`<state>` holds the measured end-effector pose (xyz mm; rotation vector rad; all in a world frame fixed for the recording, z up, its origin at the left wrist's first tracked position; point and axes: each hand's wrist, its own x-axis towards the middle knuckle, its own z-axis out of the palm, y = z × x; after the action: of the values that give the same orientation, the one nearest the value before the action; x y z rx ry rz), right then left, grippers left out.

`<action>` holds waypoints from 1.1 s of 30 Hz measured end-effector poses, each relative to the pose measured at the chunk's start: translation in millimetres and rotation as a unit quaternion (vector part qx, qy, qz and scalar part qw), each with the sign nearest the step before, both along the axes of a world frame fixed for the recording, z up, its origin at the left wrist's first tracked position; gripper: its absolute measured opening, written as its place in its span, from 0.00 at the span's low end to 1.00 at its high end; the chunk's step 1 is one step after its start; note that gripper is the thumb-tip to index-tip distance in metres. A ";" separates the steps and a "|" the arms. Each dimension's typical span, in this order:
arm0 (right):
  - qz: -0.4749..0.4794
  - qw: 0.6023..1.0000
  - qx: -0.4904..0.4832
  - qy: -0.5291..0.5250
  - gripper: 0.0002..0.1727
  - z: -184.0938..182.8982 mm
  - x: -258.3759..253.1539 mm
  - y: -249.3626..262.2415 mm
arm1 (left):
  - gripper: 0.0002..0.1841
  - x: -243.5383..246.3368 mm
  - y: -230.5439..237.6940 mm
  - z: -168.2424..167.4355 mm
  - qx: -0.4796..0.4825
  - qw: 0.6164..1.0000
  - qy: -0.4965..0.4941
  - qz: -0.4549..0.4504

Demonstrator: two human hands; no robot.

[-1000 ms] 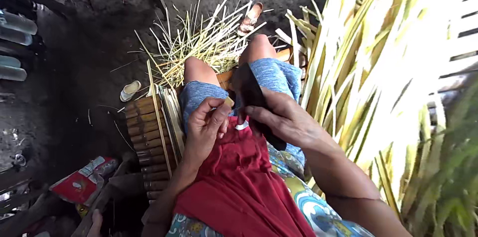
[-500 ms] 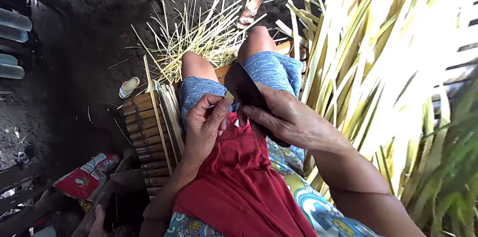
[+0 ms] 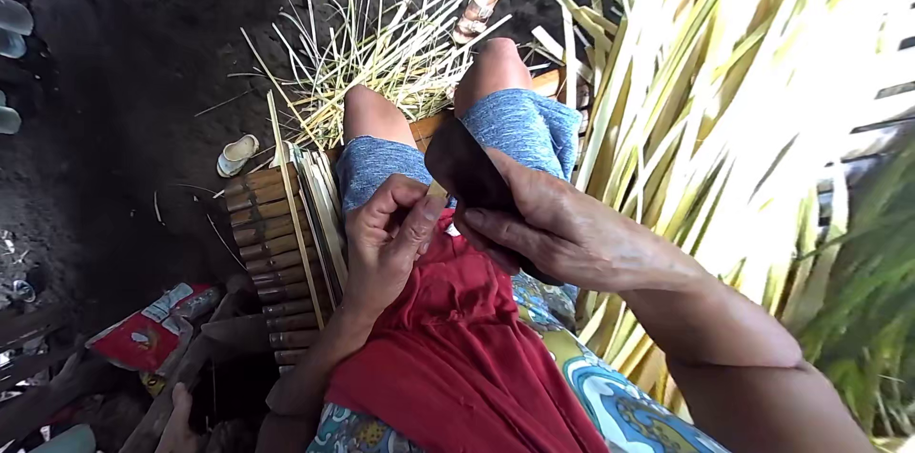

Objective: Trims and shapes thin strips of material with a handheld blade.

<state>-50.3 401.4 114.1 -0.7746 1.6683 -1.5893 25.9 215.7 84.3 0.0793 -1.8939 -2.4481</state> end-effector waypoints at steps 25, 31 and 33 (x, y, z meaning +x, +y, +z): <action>-0.231 0.855 -0.089 0.456 0.16 23.8 -43.1 -17.1 | 0.29 -103.4 41.9 46.2 0.180 0.973 0.140 -0.019; -0.251 0.803 -0.100 0.531 0.14 22.5 -19.7 3.4 | 0.40 -128.0 14.1 0.5 0.371 0.922 0.095 0.050; -0.255 0.797 -0.076 0.543 0.13 16.2 -21.2 1.6 | 0.41 -119.5 10.9 3.9 0.394 0.918 0.044 -0.021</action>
<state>-71.5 403.0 130.3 -1.6339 2.7554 -1.7477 -93.6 226.6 88.2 -0.0462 -0.7735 -3.0004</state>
